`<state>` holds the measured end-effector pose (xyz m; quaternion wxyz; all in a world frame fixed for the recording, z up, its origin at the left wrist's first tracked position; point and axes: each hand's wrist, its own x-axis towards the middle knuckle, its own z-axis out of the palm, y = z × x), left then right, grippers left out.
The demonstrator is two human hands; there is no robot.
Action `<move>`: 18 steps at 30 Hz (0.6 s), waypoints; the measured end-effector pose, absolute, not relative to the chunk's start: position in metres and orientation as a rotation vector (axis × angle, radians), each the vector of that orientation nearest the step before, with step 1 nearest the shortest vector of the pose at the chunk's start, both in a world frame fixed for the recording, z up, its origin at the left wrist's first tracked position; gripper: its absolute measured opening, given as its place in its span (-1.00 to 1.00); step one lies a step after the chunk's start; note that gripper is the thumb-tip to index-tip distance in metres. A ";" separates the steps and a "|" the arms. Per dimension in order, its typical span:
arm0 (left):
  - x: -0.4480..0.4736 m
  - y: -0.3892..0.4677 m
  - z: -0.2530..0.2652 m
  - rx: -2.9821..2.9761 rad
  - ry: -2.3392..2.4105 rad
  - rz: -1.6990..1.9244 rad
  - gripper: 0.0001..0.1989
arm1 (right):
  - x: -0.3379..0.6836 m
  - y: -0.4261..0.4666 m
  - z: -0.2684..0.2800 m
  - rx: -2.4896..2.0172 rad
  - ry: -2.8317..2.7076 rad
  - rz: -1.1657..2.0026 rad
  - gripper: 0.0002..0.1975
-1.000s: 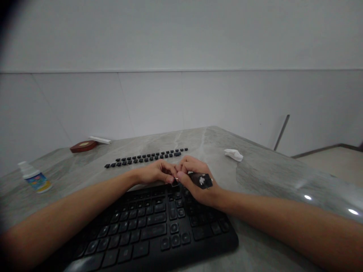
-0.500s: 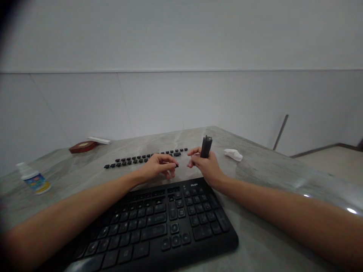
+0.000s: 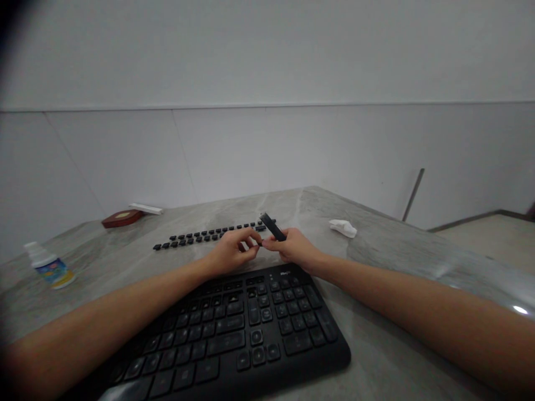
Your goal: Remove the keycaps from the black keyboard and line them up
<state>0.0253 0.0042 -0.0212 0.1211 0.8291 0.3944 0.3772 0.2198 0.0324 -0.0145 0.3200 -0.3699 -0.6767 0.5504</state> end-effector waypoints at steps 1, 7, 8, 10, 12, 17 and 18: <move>0.025 0.004 -0.021 2.404 1.167 1.098 -0.84 | 0.220 0.032 -0.014 -0.991 -1.788 1.438 -0.67; 0.024 0.005 -0.022 2.400 1.152 1.089 -0.79 | 0.219 0.029 -0.013 -1.041 -1.828 1.380 -0.70; 0.024 0.005 -0.022 2.401 1.149 1.089 -0.77 | 0.219 0.028 -0.013 -1.039 -1.828 1.374 -0.70; 0.024 0.006 -0.023 2.394 1.147 1.077 -0.72 | 0.219 0.028 -0.013 -1.041 -1.827 1.360 -0.72; 0.024 0.006 -0.022 2.386 1.141 1.061 -0.70 | 0.218 0.029 -0.014 -1.047 -1.816 1.353 -0.73; 0.023 0.005 -0.020 2.402 1.164 1.016 -0.82 | 0.218 0.032 -0.016 -1.026 -1.788 1.367 -0.71; 0.023 0.005 -0.020 2.403 1.174 1.011 -0.83 | 0.218 0.032 -0.016 -1.025 -1.783 1.369 -0.71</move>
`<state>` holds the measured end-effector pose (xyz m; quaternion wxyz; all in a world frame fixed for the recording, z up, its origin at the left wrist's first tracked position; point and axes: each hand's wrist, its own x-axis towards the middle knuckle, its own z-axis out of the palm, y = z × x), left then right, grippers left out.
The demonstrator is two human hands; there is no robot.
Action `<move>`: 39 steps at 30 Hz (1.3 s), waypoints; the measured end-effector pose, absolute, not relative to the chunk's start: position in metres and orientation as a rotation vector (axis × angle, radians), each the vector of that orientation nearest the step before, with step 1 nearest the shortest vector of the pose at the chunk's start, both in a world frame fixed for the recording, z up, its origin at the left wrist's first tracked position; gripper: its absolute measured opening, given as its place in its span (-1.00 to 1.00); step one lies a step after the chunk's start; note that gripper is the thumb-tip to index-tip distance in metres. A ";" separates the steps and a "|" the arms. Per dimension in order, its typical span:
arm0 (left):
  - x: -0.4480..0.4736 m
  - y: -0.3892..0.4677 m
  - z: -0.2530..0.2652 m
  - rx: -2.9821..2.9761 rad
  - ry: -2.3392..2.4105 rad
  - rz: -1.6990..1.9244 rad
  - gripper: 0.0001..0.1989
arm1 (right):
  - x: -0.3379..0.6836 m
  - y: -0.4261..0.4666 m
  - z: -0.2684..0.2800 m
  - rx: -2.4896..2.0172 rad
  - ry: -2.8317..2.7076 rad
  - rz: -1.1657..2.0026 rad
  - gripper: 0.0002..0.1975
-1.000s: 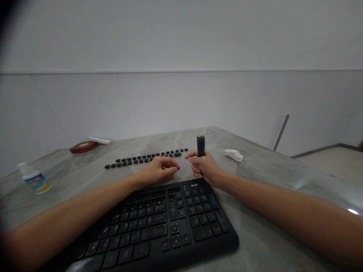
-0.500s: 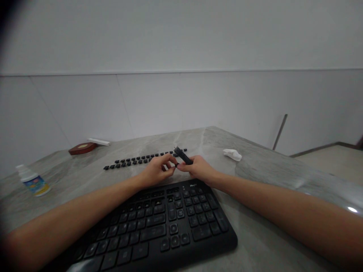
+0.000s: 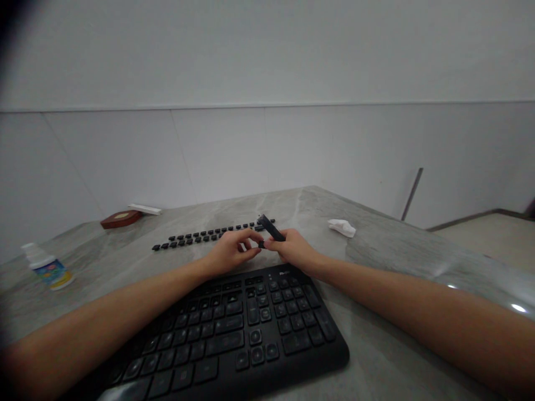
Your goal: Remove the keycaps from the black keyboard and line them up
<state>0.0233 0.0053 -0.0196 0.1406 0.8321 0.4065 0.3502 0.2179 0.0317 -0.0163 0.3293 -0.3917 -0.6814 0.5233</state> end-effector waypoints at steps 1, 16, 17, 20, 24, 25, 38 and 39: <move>0.023 0.005 -0.019 2.402 1.183 1.009 -0.83 | 0.218 0.032 -0.016 -1.028 -1.777 1.365 -0.71; 0.020 0.014 -0.023 2.375 1.729 0.884 -0.82 | 0.220 0.097 -0.013 -1.335 -1.805 1.318 -0.67; 0.019 0.015 -0.024 2.373 1.782 0.847 -0.84 | 0.221 0.107 -0.012 -1.373 -1.818 1.316 -0.66; 0.019 0.015 -0.024 2.377 1.806 0.743 -0.84 | 0.217 0.130 -0.011 -1.476 -1.850 1.308 -0.67; 0.022 0.011 -0.024 2.398 1.788 0.631 -0.85 | 0.210 0.142 -0.011 -1.573 -1.915 1.265 -0.73; 0.022 0.011 -0.023 2.401 1.789 0.618 -0.84 | 0.209 0.143 -0.012 -1.590 -1.926 1.244 -0.74; 0.022 0.013 -0.025 2.434 1.809 0.572 -0.82 | 0.205 0.149 -0.025 -1.618 -1.908 1.066 -0.75; 0.022 0.013 -0.025 2.437 1.807 0.573 -0.82 | 0.205 0.149 -0.025 -1.615 -1.908 1.052 -0.76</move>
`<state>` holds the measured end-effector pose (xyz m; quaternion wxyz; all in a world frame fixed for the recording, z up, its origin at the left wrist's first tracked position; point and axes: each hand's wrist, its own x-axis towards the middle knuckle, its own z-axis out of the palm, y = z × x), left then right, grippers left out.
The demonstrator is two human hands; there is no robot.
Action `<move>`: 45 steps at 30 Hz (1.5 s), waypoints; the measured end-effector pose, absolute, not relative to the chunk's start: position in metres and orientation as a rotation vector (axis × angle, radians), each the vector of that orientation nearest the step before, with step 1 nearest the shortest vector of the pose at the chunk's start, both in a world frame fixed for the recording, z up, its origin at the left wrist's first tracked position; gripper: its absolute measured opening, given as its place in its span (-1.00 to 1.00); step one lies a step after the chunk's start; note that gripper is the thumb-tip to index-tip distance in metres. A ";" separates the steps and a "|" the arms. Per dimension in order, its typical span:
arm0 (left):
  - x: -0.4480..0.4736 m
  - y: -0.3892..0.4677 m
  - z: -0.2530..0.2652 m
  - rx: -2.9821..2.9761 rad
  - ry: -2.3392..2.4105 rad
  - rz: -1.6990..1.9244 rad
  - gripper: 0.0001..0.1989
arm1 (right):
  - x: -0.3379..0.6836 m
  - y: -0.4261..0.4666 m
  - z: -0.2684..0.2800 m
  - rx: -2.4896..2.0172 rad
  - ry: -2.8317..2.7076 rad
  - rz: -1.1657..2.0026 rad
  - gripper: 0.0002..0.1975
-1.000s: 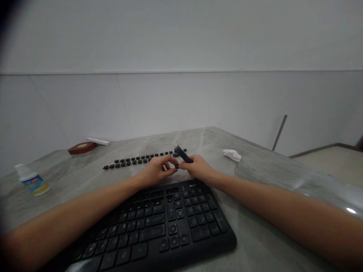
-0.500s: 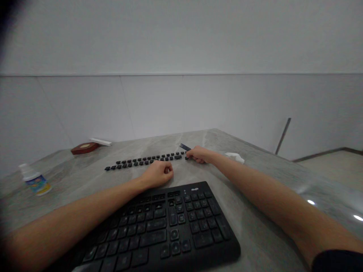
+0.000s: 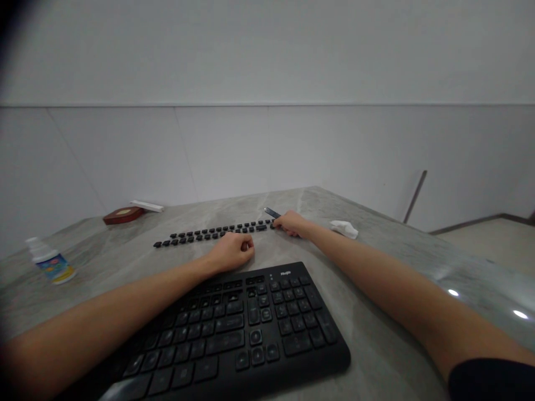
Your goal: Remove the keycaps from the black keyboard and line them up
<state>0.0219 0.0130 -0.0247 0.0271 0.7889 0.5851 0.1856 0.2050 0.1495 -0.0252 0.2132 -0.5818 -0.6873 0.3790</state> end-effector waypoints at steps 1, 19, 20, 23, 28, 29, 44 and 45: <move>0.022 0.013 -0.025 2.438 1.806 0.574 -0.82 | 0.205 0.150 -0.026 -1.612 -1.907 1.034 -0.76; 0.021 0.012 -0.024 2.455 1.787 0.579 -0.83 | 0.200 0.143 -0.037 -1.431 -2.066 0.424 -0.71; 0.021 0.012 -0.024 2.455 1.786 0.580 -0.83 | 0.201 0.143 -0.037 -1.428 -2.077 0.420 -0.71; 0.021 0.012 -0.024 2.456 1.787 0.581 -0.83 | 0.201 0.144 -0.038 -1.423 -2.099 0.410 -0.71; 0.021 0.012 -0.024 2.452 1.793 0.569 -0.82 | 0.201 0.146 -0.040 -1.393 -2.127 0.410 -0.72; 0.022 0.012 -0.024 2.449 1.797 0.564 -0.82 | 0.201 0.146 -0.040 -1.382 -2.133 0.412 -0.73; 0.022 0.011 -0.023 2.453 1.801 0.550 -0.80 | 0.203 0.144 -0.042 -1.215 -2.145 0.436 -0.70; 0.022 0.011 -0.023 2.454 1.801 0.550 -0.80 | 0.202 0.142 -0.042 -1.185 -2.162 0.445 -0.70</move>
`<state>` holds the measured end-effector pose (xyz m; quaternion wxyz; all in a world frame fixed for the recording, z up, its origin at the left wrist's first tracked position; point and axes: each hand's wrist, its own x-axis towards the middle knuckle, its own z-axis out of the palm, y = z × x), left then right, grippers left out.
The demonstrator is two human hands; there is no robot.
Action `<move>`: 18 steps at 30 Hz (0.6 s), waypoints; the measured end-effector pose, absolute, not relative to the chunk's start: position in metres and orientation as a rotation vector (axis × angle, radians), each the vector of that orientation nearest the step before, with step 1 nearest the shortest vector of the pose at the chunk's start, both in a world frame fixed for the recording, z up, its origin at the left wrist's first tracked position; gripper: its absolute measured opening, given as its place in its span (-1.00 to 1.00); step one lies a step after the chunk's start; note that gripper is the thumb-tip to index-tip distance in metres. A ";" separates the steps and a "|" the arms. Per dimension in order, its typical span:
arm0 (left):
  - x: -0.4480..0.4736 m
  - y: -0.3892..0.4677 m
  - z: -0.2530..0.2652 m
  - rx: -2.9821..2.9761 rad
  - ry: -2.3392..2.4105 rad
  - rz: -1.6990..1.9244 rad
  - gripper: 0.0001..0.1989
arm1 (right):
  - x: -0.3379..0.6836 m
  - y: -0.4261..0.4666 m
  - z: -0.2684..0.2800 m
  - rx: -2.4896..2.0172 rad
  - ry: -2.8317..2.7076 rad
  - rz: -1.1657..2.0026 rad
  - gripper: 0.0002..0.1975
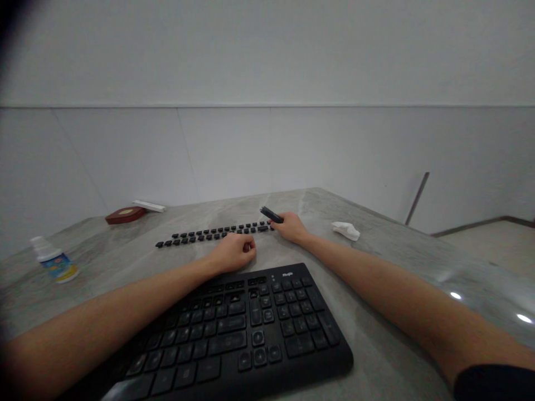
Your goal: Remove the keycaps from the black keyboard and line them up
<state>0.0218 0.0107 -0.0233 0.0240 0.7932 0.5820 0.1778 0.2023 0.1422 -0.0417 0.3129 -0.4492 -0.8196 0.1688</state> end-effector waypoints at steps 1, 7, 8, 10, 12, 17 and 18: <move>0.022 0.011 -0.023 2.455 1.801 0.550 -0.80 | 0.202 0.141 -0.041 -1.157 -2.182 0.454 -0.70; 0.021 0.011 -0.024 2.461 1.798 0.551 -0.81 | 0.202 0.133 -0.040 -1.065 -2.285 0.454 -0.72; 0.021 0.011 -0.024 2.462 1.799 0.550 -0.81 | 0.202 0.133 -0.040 -1.058 -2.292 0.452 -0.72; 0.021 0.011 -0.024 2.461 1.804 0.550 -0.81 | 0.202 0.133 -0.040 -1.047 -2.304 0.451 -0.72; 0.021 0.012 -0.025 2.461 1.808 0.552 -0.81 | 0.202 0.132 -0.039 -1.041 -2.316 0.450 -0.72; 0.022 0.011 -0.024 2.464 1.797 0.552 -0.82 | 0.202 0.130 -0.036 -1.054 -2.366 0.436 -0.72; 0.022 0.011 -0.023 2.464 1.795 0.551 -0.82 | 0.202 0.130 -0.036 -1.058 -2.376 0.433 -0.72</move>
